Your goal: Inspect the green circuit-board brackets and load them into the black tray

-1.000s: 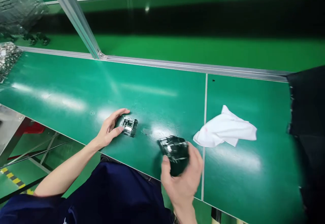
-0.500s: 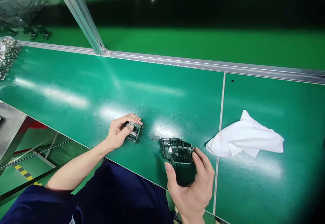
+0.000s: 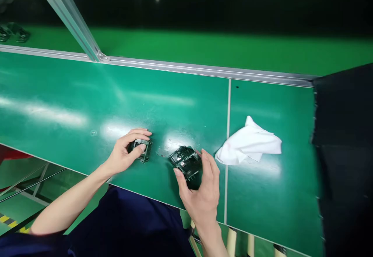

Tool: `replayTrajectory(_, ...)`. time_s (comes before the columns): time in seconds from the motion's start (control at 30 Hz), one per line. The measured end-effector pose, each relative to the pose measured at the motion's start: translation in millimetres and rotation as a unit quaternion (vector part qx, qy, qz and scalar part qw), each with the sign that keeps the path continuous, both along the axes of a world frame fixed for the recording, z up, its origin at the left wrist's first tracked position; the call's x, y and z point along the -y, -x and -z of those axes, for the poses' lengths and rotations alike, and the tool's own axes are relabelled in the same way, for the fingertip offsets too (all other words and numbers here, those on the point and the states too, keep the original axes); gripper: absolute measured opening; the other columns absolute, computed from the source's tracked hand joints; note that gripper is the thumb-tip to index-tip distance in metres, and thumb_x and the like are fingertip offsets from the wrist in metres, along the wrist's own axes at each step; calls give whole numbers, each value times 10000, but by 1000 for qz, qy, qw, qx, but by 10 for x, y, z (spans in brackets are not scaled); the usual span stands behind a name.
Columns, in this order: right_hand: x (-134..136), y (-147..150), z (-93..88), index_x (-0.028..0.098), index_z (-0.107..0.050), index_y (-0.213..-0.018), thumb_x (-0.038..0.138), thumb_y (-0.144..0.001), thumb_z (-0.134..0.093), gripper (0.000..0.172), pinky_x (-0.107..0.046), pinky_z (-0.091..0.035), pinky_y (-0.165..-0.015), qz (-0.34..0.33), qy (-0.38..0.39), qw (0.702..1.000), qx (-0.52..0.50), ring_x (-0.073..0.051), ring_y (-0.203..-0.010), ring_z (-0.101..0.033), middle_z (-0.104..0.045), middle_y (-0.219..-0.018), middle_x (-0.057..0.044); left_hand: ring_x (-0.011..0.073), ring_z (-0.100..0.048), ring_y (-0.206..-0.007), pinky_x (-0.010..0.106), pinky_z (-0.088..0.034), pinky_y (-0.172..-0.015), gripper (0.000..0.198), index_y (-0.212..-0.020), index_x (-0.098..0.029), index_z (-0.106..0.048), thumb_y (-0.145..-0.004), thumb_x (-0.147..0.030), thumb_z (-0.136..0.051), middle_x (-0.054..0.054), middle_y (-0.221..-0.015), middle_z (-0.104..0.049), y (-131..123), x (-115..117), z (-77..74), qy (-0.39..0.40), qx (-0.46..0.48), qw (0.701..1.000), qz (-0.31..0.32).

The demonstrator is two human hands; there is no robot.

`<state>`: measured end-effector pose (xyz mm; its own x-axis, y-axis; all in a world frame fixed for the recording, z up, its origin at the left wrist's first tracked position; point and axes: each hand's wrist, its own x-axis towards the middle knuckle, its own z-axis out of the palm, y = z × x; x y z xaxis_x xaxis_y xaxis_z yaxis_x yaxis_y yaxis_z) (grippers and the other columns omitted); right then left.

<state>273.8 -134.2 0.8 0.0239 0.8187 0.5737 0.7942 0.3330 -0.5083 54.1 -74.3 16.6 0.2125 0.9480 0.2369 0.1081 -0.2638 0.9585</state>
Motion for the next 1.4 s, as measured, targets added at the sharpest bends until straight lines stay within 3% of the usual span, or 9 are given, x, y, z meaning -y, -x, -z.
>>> replayTrajectory(0.13, 116, -21, -14, 210, -164, -1521, 347, -893, -640, 800, -500, -531, -976, 12, 82, 994, -63, -303, -1259, -528, -517, -1360, -177, 297, -619, -1116, 522, -490, -981, 110, -936, -235, -709, -879, -256, -617, 80, -969, -721, -25, -26, 9, -13, -5, 1000, 3)
replayTrajectory(0.23, 159, -12, -26, 203, -130, -1526, 379, -898, -631, 822, -490, -508, -1013, 13, 103, 992, -64, -293, -1293, -502, -507, -1381, -180, 302, -590, -1174, 519, -469, -1017, 138, -982, -249, -710, -884, -284, -619, 79, -1058, -711, 33, -6, -7, -3, -27, 1000, 9)
replayTrajectory(0.37, 185, -30, -63, 196, -109, -1528, 411, -915, -597, 812, -477, -511, -1015, 11, 124, 991, -55, -289, -1296, -501, -510, -1383, -178, 307, -441, -1352, 497, -368, -1133, 592, -1405, -297, -459, -859, -412, -653, 98, -1435, -503, 252, 118, -32, 32, -60, 997, 40)
replayTrajectory(0.47, 199, -63, -75, 198, -101, -1530, 420, -922, -582, 807, -484, -509, -1018, 3, 138, 989, -47, -299, -1302, -495, -515, -1381, -174, 311, -334, -1421, 502, -309, -1168, 844, -1514, -308, -237, -820, -446, -698, 106, -1527, -378, 387, 230, -45, 58, -114, 990, 55)
replayTrajectory(0.67, 164, -10, -187, 241, -151, -1520, 424, -918, -582, 762, -451, -526, -1012, -58, 206, 974, -72, -285, -1301, -500, -510, -1404, -133, 300, -419, -1370, 483, -360, -1144, 638, -1414, -254, -421, -849, -409, -672, 115, -1455, -476, 245, 285, -97, 81, -208, 972, 71)
replayTrajectory(0.83, 149, 101, -397, 229, -239, -1486, 357, -938, -556, 646, -438, -537, -1007, -156, 185, 970, -29, -280, -1280, -521, -531, -1372, -134, 279, -449, -1352, 438, -400, -1124, 653, -1426, -253, -404, -846, -332, -692, 126, -1452, -479, 145, 294, -153, 22, -178, 977, 119)
replayTrajectory(1.13, 182, 229, -689, 24, -281, -1467, 382, -936, -560, 698, -358, -623, -766, -137, 0, 982, 132, -293, -1087, -645, -644, -1195, -204, 261, -518, -1291, 318, -487, -1029, 659, -1414, -284, -452, -819, -240, -731, 118, -1462, -474, 198, 410, -139, 95, 33, 984, 147)
replayTrajectory(1.27, 206, 286, -882, -18, -442, -1342, 337, -937, -560, 551, -318, -606, -685, -133, -14, 972, 192, -281, -1005, -673, -670, -1145, -203, 257, -546, -1260, 305, -498, -1007, 660, -1406, -268, -465, -809, -234, -744, 136, -1451, -482, 133, 431, -62, 94, 138, 973, 162)
replayTrajectory(1.4, 222, 310, -965, -35, -512, -1255, 304, -930, -560, 472, -325, -601, -647, -132, -11, 969, 208, -283, -965, -679, -677, -1118, -206, 244, -526, -1282, 293, -479, -1031, 673, -1407, -261, -460, -802, -223, -752, 131, -1462, -470, 107, 451, -17, 93, 165, 968, 165)
